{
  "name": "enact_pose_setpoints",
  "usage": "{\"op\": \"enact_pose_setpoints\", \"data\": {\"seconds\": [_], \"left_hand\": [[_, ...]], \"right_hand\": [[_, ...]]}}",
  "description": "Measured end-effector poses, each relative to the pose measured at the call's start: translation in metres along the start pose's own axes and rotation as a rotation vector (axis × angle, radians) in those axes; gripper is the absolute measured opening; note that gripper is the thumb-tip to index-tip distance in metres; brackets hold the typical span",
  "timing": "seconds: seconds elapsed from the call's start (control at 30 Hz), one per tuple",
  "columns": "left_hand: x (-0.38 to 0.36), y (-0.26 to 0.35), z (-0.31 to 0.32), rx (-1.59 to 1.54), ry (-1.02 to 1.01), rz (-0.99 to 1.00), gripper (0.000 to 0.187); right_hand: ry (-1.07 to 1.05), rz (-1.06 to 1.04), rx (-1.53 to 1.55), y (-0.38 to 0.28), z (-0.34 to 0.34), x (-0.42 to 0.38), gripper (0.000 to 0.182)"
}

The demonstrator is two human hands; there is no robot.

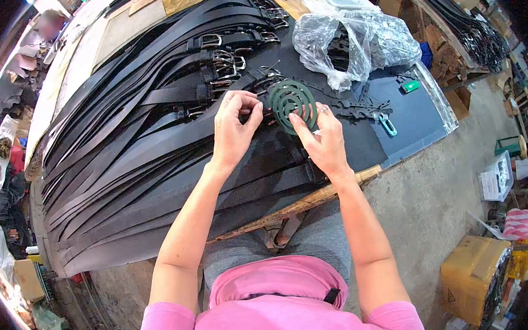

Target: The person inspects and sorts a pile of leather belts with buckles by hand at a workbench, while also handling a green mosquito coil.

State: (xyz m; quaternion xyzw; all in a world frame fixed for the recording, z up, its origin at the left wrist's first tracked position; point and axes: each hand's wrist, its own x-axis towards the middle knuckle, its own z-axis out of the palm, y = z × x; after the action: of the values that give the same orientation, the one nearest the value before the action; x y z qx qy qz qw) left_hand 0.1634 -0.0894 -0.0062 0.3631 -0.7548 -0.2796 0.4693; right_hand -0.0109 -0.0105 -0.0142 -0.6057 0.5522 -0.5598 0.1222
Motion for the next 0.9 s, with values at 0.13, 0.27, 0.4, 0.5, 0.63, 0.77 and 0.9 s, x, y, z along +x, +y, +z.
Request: {"op": "enact_pose_setpoints", "data": {"seconds": [0.13,0.27,0.4,0.5,0.63,0.77,0.9], "left_hand": [[0.002,0.001,-0.005,0.056,-0.069,0.074,0.009],[0.014,0.013,-0.006,0.152,-0.187,0.131,0.012],[0.035,0.002,-0.005,0.371,-0.325,0.334,0.013],[0.048,0.001,-0.003,0.473,-0.430,0.465,0.011],[0.062,0.003,0.000,0.637,-0.593,0.569,0.006],[0.065,0.001,0.007,0.670,-0.593,0.608,0.005],[0.057,-0.002,0.005,0.616,-0.492,0.622,0.007]], "right_hand": [[0.062,0.020,0.039,0.003,-0.003,0.000,0.013],[0.137,0.136,0.089,-0.001,-0.010,0.002,0.010],[0.193,0.126,0.090,0.005,-0.011,-0.001,0.009],[0.225,0.126,0.100,0.008,-0.008,-0.004,0.009],[0.241,0.128,0.112,0.008,-0.007,-0.007,0.009],[0.233,0.128,0.146,0.005,-0.004,-0.008,0.009],[0.179,0.097,0.068,0.010,-0.004,-0.012,0.011]]}}
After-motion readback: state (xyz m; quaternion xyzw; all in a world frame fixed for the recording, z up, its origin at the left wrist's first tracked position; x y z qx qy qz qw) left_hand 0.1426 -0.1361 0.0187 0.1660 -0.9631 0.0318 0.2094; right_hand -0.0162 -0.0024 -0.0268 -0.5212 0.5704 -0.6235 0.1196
